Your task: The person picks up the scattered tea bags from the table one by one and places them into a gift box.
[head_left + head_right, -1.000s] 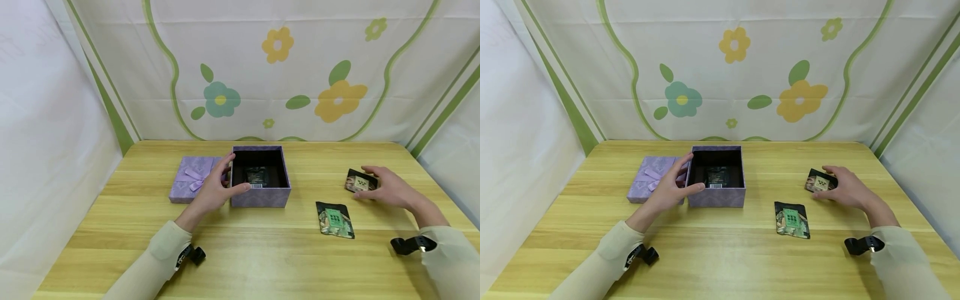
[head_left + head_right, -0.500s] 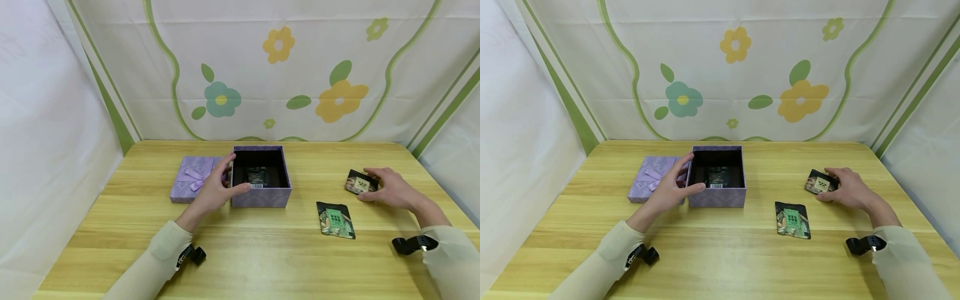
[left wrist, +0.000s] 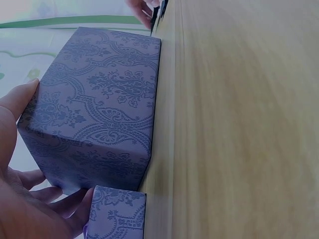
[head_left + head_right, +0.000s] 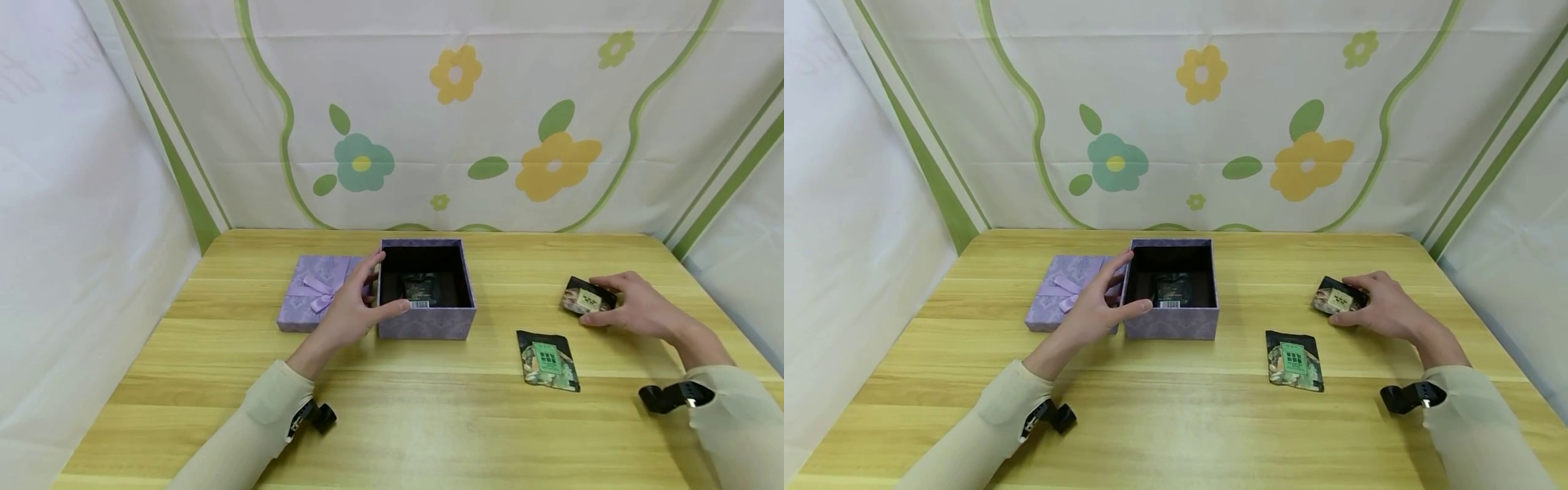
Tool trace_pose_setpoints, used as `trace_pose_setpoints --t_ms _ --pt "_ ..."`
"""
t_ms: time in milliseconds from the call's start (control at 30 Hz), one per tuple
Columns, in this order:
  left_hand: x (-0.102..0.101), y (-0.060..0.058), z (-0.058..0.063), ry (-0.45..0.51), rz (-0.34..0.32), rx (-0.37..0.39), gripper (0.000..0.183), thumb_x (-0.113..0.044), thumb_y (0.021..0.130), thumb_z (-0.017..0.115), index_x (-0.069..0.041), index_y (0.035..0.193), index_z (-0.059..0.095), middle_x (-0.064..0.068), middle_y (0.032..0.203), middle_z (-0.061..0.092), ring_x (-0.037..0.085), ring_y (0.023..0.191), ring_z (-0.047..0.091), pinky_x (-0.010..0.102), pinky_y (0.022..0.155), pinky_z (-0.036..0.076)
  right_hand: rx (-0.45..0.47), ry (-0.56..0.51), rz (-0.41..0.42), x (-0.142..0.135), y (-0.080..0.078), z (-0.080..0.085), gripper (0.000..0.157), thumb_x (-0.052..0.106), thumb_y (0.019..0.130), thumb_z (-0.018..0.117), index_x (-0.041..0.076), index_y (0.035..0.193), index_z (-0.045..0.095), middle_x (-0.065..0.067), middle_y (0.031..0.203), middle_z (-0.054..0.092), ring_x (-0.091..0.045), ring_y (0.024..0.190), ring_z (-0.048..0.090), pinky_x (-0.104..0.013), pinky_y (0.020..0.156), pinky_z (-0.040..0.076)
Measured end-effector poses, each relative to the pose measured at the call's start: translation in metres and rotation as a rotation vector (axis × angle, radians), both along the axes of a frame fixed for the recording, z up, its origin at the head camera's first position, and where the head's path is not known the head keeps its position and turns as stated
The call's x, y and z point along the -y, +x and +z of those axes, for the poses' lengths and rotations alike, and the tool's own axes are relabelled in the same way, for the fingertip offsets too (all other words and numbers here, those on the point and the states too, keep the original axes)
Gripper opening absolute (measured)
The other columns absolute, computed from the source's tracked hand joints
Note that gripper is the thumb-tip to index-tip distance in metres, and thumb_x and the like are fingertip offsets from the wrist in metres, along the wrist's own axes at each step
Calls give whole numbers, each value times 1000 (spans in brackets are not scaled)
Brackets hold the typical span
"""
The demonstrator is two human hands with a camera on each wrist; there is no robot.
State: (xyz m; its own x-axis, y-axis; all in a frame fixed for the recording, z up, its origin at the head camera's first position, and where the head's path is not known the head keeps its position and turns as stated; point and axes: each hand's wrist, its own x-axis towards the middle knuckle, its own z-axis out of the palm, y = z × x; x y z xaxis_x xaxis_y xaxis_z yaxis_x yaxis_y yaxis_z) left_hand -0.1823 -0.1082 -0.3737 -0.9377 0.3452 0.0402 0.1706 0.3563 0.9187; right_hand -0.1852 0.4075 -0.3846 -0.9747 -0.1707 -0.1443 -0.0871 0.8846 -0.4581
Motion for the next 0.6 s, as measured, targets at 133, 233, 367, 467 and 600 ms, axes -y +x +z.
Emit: trace_pose_setpoints --t_ms 133,233,367,467,600 --pt "0 0 0 1 -2 2 98 -46 92 82 -35 170 23 -9 177 18 29 161 31 56 123 40 -15 -7 6 4 0 3 103 45 88 86 -13 158 37 -44 152 31 -59 137 33 -76 106 33" --pt "0 0 0 0 -1 2 98 -46 92 82 -35 170 23 -9 177 18 29 161 31 57 123 40 -26 -14 13 11 0 8 102 47 89 85 -11 159 37 -43 152 31 -58 136 35 -76 105 34" --pt "0 0 -1 1 -1 2 98 -46 92 82 -35 170 23 -9 177 18 29 161 31 57 123 40 -32 -20 19 22 0 15 102 49 89 85 -7 160 39 -40 153 32 -57 137 37 -78 107 33" --pt "0 -1 -1 3 -2 2 98 -46 93 82 -35 170 23 -10 177 18 29 161 31 57 123 40 -47 -17 33 29 -1 20 100 49 89 85 -5 160 40 -39 153 33 -57 137 38 -78 106 34" --pt "-1 -1 -1 3 -4 0 98 -46 93 82 -35 170 23 -10 177 18 28 162 31 57 123 40 -67 -19 49 40 -1 26 98 48 89 85 -3 160 41 -36 154 35 -55 136 41 -75 105 37"
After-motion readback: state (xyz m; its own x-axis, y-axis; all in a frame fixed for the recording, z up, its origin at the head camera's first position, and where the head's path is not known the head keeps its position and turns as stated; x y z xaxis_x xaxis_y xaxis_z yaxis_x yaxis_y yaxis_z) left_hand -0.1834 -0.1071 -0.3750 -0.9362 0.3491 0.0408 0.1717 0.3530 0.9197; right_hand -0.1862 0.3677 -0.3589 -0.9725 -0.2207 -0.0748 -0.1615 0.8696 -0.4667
